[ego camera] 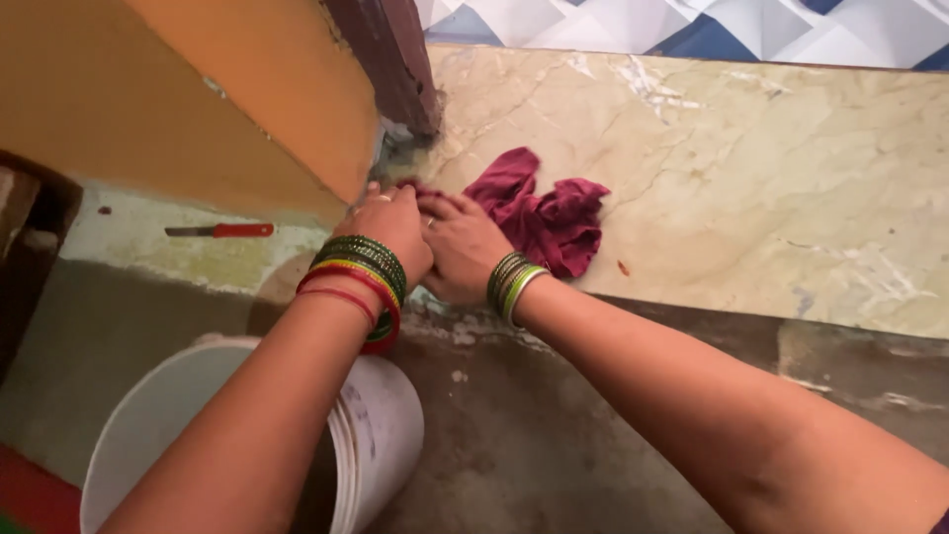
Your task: The person wrings a cloth in a bucket of water and wipes a stone threshold and a concrete floor by hand. The person picks up a rug and wipes the floor area beneath it with the cloth.
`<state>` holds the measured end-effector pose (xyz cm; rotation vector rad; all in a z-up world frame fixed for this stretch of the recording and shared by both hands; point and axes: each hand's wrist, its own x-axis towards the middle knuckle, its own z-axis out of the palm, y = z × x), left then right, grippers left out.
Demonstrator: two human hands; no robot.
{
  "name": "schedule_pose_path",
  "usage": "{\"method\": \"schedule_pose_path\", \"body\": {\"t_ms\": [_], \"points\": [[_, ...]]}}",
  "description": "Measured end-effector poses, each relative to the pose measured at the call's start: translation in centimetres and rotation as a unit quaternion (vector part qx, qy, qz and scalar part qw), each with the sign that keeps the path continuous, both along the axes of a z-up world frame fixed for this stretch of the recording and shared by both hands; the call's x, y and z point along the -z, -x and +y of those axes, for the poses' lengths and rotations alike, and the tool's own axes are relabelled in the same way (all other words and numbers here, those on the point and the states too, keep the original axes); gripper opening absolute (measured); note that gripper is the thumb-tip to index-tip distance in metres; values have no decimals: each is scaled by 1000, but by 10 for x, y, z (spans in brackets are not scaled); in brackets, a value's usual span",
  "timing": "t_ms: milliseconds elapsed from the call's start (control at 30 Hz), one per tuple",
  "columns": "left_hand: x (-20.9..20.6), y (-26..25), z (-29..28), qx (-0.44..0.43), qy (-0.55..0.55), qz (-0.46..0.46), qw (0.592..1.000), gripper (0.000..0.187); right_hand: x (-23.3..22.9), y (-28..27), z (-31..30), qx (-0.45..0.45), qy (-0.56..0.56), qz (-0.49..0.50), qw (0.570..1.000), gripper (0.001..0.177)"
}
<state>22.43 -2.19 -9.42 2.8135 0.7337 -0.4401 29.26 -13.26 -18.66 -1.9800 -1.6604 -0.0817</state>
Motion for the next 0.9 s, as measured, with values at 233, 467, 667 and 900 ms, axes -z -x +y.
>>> {"method": "schedule_pose_path", "body": {"t_ms": [233, 467, 667, 900], "points": [[-32, 20, -31, 4, -30, -6, 1000, 58, 4, 33, -25, -104, 42, 311, 944, 32], [-55, 24, -32, -2, -20, -156, 987, 48, -30, -36, -39, 257, -54, 391, 882, 51], [-42, -1, -41, -11, -13, -137, 990, 52, -41, -13, -74, 158, -23, -49, 986, 46], [0, -39, -72, -39, 36, -99, 994, 57, -11, -53, -114, 248, 43, -74, 965, 45]]}}
